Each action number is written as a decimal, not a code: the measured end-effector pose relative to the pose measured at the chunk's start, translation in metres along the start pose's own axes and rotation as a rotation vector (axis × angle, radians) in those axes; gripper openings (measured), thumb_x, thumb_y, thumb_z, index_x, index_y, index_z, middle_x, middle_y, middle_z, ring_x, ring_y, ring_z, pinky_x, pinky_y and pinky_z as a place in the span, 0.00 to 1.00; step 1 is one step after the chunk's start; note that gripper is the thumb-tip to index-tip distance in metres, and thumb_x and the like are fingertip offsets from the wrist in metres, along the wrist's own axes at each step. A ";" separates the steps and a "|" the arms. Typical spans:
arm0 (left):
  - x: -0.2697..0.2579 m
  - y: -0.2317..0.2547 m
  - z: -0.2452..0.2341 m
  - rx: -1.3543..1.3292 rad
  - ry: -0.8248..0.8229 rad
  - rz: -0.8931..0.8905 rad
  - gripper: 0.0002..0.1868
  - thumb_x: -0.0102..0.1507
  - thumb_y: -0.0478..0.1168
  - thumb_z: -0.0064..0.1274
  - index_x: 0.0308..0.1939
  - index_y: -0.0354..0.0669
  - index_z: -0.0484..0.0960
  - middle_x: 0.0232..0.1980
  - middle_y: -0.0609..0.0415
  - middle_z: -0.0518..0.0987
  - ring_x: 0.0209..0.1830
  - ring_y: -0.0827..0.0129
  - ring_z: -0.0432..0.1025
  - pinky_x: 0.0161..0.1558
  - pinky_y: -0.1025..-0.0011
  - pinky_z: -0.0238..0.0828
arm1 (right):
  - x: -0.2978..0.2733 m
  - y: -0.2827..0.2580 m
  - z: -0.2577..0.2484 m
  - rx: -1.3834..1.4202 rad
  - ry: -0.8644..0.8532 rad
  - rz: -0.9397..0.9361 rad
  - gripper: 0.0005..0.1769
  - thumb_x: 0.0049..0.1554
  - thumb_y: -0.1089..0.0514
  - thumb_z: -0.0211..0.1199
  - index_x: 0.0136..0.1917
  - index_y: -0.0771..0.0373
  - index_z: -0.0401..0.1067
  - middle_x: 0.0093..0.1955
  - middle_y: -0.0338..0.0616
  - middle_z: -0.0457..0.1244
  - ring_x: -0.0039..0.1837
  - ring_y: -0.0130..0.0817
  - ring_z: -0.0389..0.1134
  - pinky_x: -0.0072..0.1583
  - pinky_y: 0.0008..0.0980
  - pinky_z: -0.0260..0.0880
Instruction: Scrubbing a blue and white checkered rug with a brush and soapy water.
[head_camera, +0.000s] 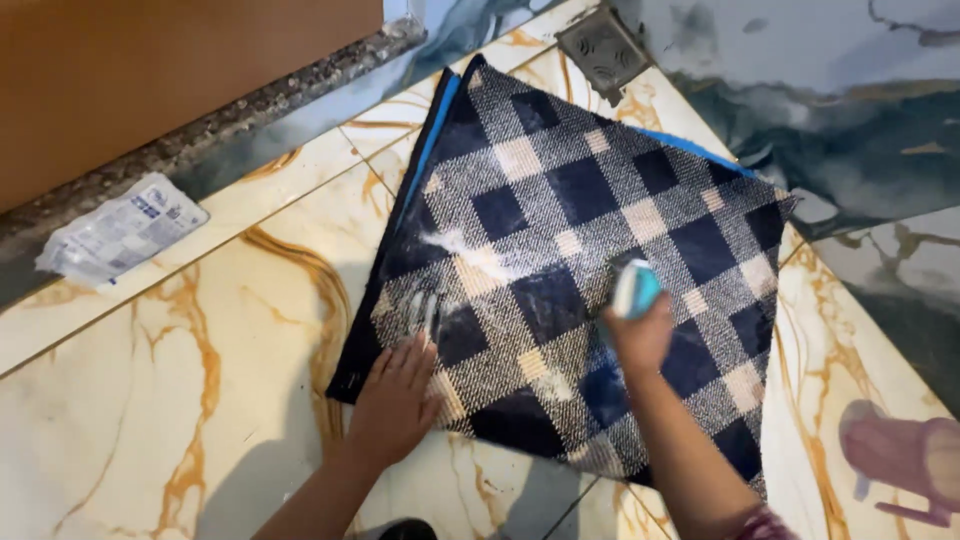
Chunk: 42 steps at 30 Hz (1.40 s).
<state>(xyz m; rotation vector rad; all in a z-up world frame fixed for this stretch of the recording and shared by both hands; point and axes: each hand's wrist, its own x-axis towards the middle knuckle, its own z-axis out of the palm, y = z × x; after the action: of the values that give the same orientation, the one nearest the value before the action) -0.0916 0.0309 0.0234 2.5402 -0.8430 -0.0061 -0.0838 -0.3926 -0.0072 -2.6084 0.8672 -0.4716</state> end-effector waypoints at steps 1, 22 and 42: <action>-0.006 -0.002 -0.004 0.008 0.002 0.000 0.36 0.65 0.52 0.45 0.72 0.36 0.62 0.76 0.39 0.61 0.75 0.52 0.55 0.72 0.53 0.44 | -0.019 -0.041 -0.005 0.008 0.001 -0.001 0.43 0.42 0.51 0.79 0.63 0.71 0.62 0.55 0.67 0.65 0.57 0.67 0.67 0.58 0.58 0.69; -0.057 -0.014 -0.001 0.003 -0.050 -0.038 0.45 0.58 0.56 0.50 0.71 0.30 0.59 0.75 0.35 0.58 0.76 0.46 0.51 0.72 0.48 0.37 | -0.075 -0.214 0.030 0.120 -0.556 -0.632 0.45 0.38 0.57 0.79 0.68 0.58 0.66 0.58 0.59 0.65 0.58 0.56 0.67 0.58 0.47 0.70; -0.065 -0.028 -0.009 -0.150 0.097 0.024 0.37 0.53 0.41 0.56 0.64 0.25 0.67 0.63 0.32 0.69 0.66 0.36 0.61 0.68 0.45 0.54 | -0.050 -0.207 0.023 0.121 -0.485 -0.538 0.52 0.37 0.55 0.79 0.73 0.61 0.61 0.54 0.63 0.62 0.54 0.61 0.66 0.55 0.53 0.69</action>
<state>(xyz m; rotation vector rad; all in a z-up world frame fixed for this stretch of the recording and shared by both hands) -0.1278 0.0910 0.0103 2.3703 -0.8036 0.0580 -0.0075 -0.2012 0.0509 -2.6427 -0.0217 -0.0039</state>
